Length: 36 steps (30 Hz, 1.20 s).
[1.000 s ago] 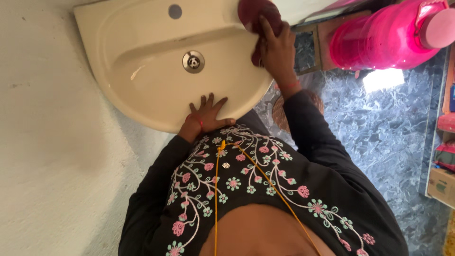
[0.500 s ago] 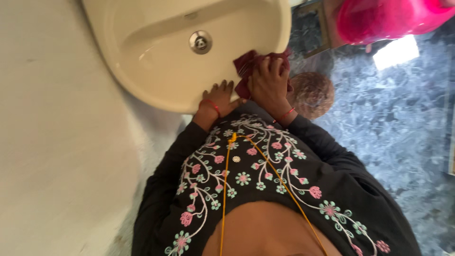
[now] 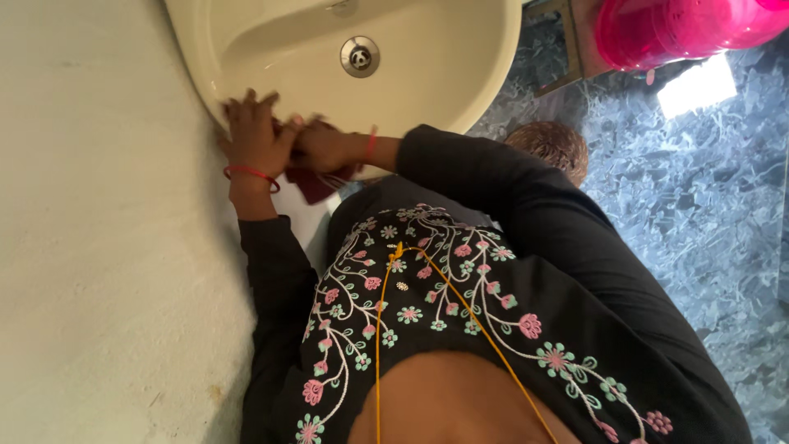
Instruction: The person wipes the interior and rim of a wall-mounted white sink using a maroon cloth. They repeatedly rub the basin, drain area, and edges with their right hand while stabilizing with the left hand.
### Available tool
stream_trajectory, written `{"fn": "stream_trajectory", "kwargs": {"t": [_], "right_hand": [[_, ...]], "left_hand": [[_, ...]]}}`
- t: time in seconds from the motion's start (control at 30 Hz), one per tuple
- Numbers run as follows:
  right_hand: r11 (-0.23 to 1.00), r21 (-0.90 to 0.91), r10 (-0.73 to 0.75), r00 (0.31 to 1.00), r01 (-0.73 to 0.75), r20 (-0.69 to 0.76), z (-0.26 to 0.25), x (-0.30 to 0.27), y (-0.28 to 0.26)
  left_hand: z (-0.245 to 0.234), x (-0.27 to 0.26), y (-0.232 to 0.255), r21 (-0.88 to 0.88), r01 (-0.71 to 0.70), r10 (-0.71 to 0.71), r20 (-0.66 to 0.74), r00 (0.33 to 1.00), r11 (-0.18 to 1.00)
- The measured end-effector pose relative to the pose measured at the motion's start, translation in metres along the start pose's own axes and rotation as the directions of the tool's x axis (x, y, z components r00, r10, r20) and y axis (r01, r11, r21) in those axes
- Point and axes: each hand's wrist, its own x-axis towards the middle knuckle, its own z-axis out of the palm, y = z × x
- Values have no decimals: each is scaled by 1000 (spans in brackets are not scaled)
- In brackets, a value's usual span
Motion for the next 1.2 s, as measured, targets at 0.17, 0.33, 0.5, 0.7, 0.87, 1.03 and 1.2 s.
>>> {"fn": "stream_trajectory", "kwargs": {"t": [0.17,0.33,0.5,0.7,0.87,1.03,1.2], "right_hand": [[989,-32,-145,969,142,-198,31,53,56],[831,-520,-38,954,196,299,-24,-44,91],[438,-897,426,893,-60,148,-127,-163,97],[314,-911,457,884,-267,-102,-144,-163,98],[605,-773,-65,979,191,192,-53,-82,64],[915,-379,157,987,-139,16,-32,37,27],[834,-527,133,987,-162,-93,-56,44,56]], "left_hand": [[31,20,-25,-93,28,-39,-116,993,995],[54,23,-30,-76,46,-64,-260,964,996],[72,33,-38,-99,49,-89,-458,885,994],[81,31,-20,-54,191,-194,-465,864,980],[76,30,-19,-59,152,-162,-477,864,987],[74,30,-18,-23,171,-163,-455,876,985],[65,28,-11,-39,179,-179,-421,889,983]]}}
